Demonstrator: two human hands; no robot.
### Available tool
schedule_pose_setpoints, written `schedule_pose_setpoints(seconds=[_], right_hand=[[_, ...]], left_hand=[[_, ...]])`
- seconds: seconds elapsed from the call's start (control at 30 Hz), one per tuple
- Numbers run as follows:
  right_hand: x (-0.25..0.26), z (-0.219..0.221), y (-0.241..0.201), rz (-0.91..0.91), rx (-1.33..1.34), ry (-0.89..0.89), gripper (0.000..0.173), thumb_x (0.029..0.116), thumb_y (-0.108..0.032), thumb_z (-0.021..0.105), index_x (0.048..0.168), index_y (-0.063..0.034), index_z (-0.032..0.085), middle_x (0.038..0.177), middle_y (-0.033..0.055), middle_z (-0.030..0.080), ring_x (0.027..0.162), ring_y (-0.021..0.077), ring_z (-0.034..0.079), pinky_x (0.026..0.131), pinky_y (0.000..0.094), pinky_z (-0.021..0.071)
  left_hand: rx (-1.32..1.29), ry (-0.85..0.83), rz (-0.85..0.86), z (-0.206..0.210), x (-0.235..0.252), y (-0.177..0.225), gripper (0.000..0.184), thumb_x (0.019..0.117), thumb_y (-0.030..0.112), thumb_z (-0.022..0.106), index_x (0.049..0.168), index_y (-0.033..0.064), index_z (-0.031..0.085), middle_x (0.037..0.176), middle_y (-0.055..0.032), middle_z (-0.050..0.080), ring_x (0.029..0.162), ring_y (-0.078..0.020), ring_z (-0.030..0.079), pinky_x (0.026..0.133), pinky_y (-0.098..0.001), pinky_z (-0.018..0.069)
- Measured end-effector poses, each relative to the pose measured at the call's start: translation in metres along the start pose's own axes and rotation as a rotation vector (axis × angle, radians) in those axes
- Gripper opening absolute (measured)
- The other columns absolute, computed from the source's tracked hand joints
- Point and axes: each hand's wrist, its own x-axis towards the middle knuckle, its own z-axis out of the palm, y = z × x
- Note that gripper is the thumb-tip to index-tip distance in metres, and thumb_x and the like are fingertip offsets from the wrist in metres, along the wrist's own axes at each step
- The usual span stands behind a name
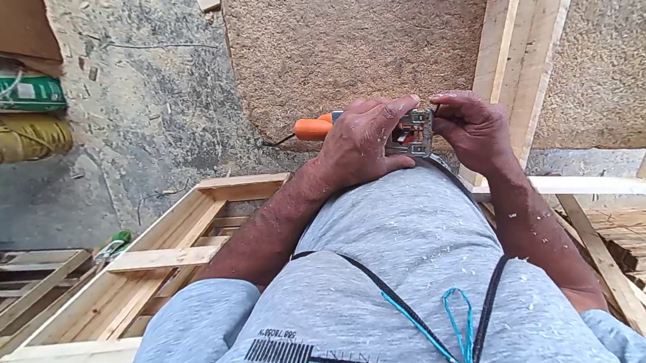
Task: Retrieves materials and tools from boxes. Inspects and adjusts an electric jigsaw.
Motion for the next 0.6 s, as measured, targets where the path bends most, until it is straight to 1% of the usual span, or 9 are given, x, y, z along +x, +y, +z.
schedule_pose_setpoints(seconds=[0.13,0.33,0.4,0.47,0.6], right_hand=[[0.0009,-0.0002,-0.0002,-0.002,-0.001,-0.008,0.031,0.0932,0.004,0.070,0.124,0.0025,0.065,0.108,0.0063,0.072,0.089,0.0080,0.071,0.082,0.0278,0.0629],[0.0004,-0.0010,0.0001,-0.008,0.008,-0.015,0.029,0.0929,0.003,0.070,0.122,0.0027,0.065,0.105,0.0056,0.073,0.088,0.0077,0.071,0.082,0.0275,0.0628],[0.0001,-0.0013,-0.0010,0.052,0.040,-0.011,0.031,0.0918,0.003,0.071,0.122,0.0014,0.066,0.102,0.0044,0.073,0.085,0.0081,0.071,0.079,0.0276,0.0628],[0.0013,-0.0021,-0.0035,0.152,0.067,-0.006,0.032,0.0912,0.002,0.071,0.122,-0.0016,0.066,0.097,0.0026,0.073,0.080,0.0082,0.070,0.074,0.0273,0.0627],[0.0058,-0.0036,-0.0095,0.303,0.139,-0.010,0.032,0.0912,0.001,0.071,0.122,-0.0050,0.064,0.091,0.0033,0.072,0.074,0.0121,0.071,0.068,0.0311,0.0646]], left_hand=[[-0.006,-0.006,-0.004,-0.0004,0.0001,0.0000,0.078,0.0808,0.048,0.084,0.139,0.0033,0.058,0.126,-0.0095,0.071,0.115,-0.0228,0.067,0.104,-0.0453,0.0513],[-0.002,0.000,0.004,0.0001,0.0002,-0.0004,0.078,0.0808,0.048,0.084,0.139,0.0030,0.059,0.124,-0.0098,0.071,0.114,-0.0230,0.067,0.103,-0.0450,0.0514],[-0.003,-0.002,0.005,0.0004,-0.0006,-0.0006,0.078,0.0806,0.048,0.084,0.139,0.0035,0.059,0.124,-0.0099,0.071,0.114,-0.0231,0.067,0.102,-0.0448,0.0514],[-0.006,-0.002,0.004,0.0008,-0.0008,-0.0002,0.078,0.0804,0.048,0.084,0.139,0.0036,0.059,0.123,-0.0099,0.072,0.113,-0.0229,0.067,0.102,-0.0448,0.0516],[-0.003,-0.003,0.009,0.0005,-0.0008,0.0002,0.078,0.0804,0.048,0.084,0.139,0.0032,0.059,0.123,-0.0097,0.072,0.113,-0.0228,0.067,0.102,-0.0448,0.0517]])
